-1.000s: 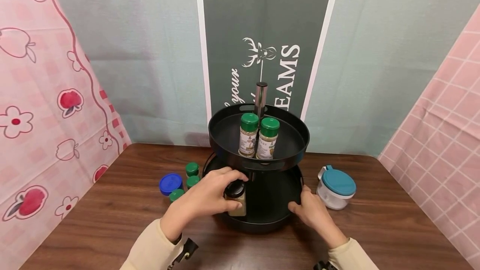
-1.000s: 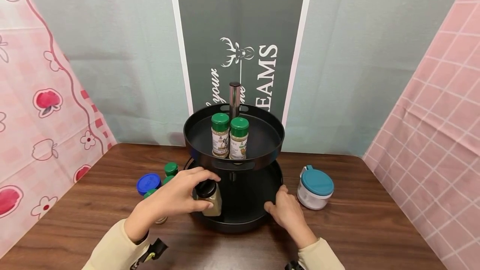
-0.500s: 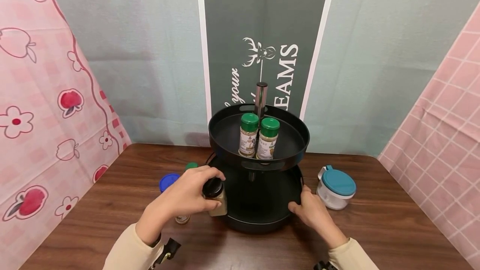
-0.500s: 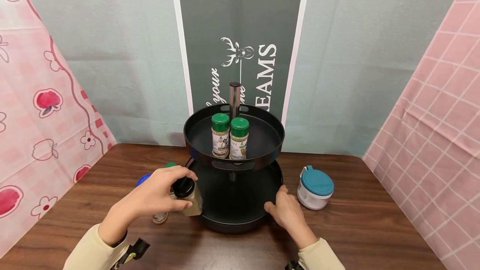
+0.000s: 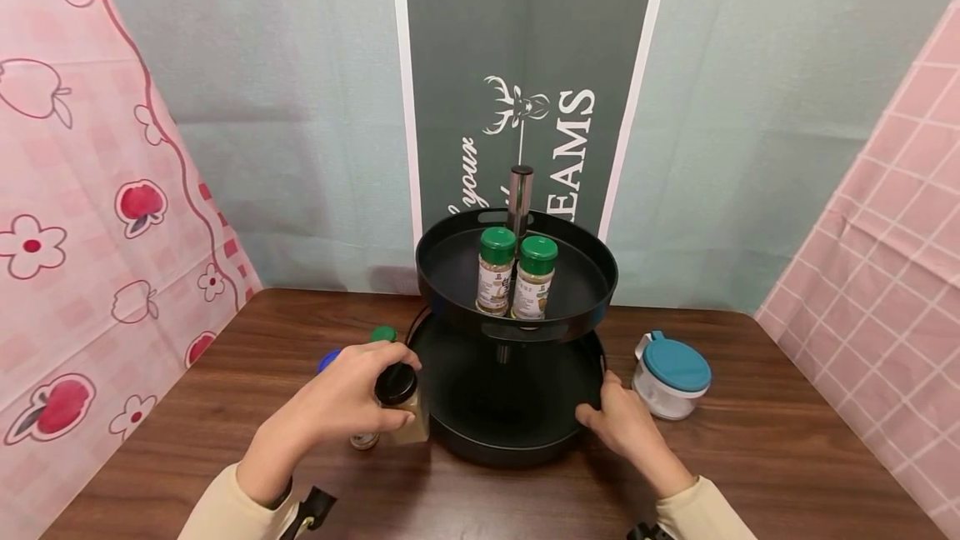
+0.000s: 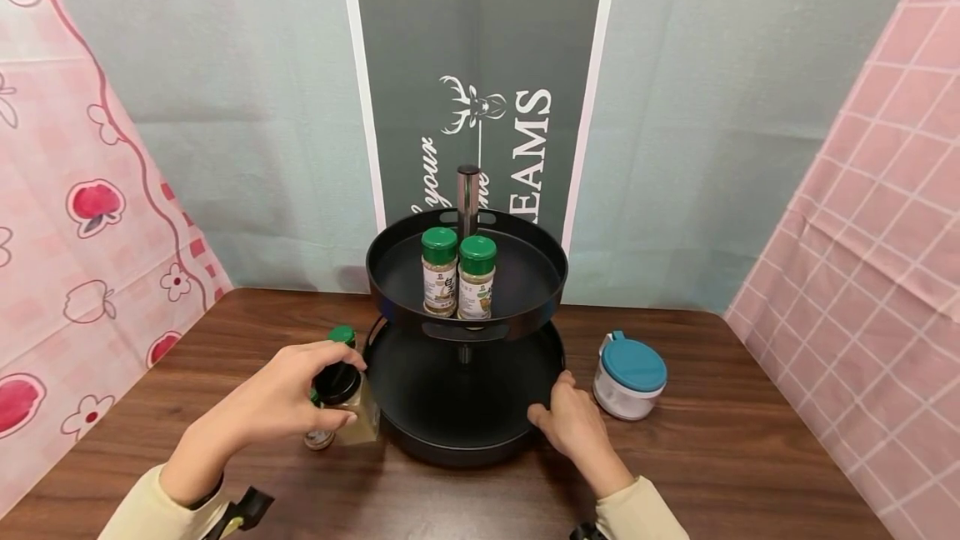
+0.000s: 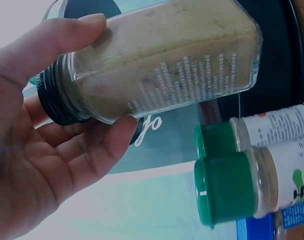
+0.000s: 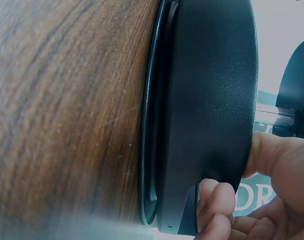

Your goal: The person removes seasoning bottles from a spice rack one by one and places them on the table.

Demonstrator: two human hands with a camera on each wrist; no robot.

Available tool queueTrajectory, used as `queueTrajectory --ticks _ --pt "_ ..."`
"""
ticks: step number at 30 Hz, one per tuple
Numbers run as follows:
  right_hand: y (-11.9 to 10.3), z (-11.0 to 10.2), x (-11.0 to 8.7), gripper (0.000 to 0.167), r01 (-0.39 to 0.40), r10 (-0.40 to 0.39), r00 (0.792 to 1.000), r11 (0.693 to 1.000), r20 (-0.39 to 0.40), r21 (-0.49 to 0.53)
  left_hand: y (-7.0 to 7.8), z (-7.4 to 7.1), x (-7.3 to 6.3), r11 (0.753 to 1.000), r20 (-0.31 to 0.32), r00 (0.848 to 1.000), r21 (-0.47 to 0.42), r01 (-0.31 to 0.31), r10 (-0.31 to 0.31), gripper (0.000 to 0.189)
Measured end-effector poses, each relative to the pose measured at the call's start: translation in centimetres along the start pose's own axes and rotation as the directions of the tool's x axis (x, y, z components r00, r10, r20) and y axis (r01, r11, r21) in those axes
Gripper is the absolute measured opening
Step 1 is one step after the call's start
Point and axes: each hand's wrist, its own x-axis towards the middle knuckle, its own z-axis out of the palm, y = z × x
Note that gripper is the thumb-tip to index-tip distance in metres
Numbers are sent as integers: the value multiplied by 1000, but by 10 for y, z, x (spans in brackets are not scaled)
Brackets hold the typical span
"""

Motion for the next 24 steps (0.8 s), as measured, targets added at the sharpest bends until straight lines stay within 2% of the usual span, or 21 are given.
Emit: queueTrajectory --ticks 7,11,19,24 --pt "0 0 1 75 2 -2 1000 1000 0 2 -4 -4 -12 1000 -18 1000 17 -22 22 43" --pt "-1 0 1 74 1 -1 1000 1000 4 7 -7 -6 -21 1000 -8 1000 -16 0 0 42" --pt "-1 0 1 74 1 -1 1000 1000 -1 6 -15 -11 -37 1000 -12 1000 -16 26 -26 44" --pt "0 0 1 74 -7 7 1000 1000 0 2 -18 -14 -47 997 13 997 -32 73 -72 45"
